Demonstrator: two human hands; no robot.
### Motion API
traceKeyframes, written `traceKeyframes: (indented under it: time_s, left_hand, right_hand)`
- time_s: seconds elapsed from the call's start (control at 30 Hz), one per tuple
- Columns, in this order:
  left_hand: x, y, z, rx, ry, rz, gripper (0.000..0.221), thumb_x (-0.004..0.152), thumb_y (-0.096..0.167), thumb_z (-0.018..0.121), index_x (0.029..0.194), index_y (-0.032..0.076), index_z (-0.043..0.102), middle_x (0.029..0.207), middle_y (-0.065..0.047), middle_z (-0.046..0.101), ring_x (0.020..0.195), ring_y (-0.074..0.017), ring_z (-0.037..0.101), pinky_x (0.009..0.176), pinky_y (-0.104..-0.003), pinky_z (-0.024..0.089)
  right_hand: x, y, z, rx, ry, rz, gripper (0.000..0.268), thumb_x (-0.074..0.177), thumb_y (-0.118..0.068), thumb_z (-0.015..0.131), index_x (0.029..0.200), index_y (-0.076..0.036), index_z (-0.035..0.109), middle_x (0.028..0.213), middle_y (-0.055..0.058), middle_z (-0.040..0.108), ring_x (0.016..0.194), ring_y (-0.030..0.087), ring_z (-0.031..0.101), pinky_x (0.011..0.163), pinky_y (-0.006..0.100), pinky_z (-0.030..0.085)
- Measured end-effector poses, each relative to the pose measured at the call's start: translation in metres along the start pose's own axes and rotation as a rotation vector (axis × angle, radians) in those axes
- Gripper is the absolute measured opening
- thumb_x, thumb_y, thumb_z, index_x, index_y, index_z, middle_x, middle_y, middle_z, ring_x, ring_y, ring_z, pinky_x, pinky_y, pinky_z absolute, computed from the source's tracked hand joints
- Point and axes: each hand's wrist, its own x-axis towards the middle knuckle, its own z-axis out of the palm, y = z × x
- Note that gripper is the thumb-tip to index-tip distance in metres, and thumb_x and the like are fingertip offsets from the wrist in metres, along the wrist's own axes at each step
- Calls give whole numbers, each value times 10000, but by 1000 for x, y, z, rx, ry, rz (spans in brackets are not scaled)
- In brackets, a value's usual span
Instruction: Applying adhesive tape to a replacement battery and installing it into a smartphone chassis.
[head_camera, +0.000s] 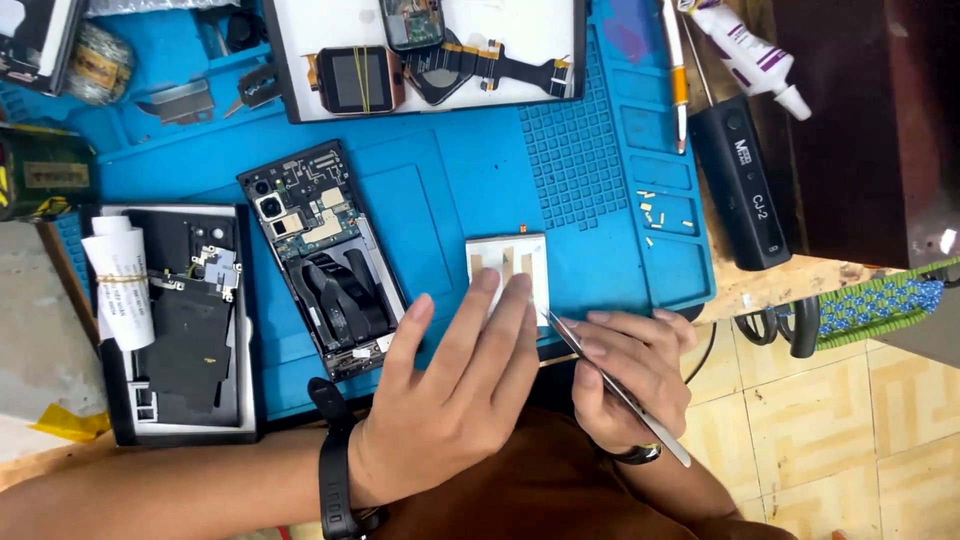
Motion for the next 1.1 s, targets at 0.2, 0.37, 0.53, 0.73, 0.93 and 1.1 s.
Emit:
traceKeyframes:
  time_s: [0.2,0.37,0.53,0.73,0.93,1.1]
  left_hand:
    - [-2,-3,3,6,-3,-83,143,1004,325,556,937,228,636,1122,22,683,1124,-140,589,1013,-404,298]
    - [-6,-3,6,150,-114,-99,395,1043,459,411,1267,207,616,1263,0,623,1202,-152,527,1025,-455,268]
    - [-6,-5,7,167,-122,-78,391,1038,456,415,1239,208,642,1267,27,625,1215,-130,513,1022,-430,261]
    - [-7,-5,7,203,-135,-53,409,1052,469,402,1271,213,635,1301,31,604,1249,-129,484,1075,-450,198]
    - [-7,-6,8,210,-123,-41,395,1055,464,412,1253,211,643,1295,34,609,1244,-120,492,1086,-449,185]
    - [-8,-6,8,192,-147,-32,400,1052,465,430,1268,197,636,1302,19,604,1248,-121,492,1081,-450,190]
  right_hand:
    - [-1,3,-2,-27,-65,-10,121,922,-217,496,873,-130,564,802,58,706,801,192,669,1012,330,314]
    - [-2,2,-5,-46,-124,2,117,909,-222,510,857,-137,573,819,47,707,817,180,664,1018,339,297]
    - [1,2,-5,-70,-170,-2,133,905,-228,508,871,-145,606,860,4,708,835,150,654,1024,319,276]
    - [3,2,-5,-47,-169,-5,120,900,-221,520,861,-141,600,853,25,709,830,162,660,1021,324,278]
    - [-1,7,-7,-57,-181,-53,85,916,-214,517,940,-165,582,892,13,713,875,148,657,1038,320,261]
    - [-8,13,-4,-68,-145,-102,92,924,-215,513,958,-164,582,891,8,712,884,139,657,1055,338,246]
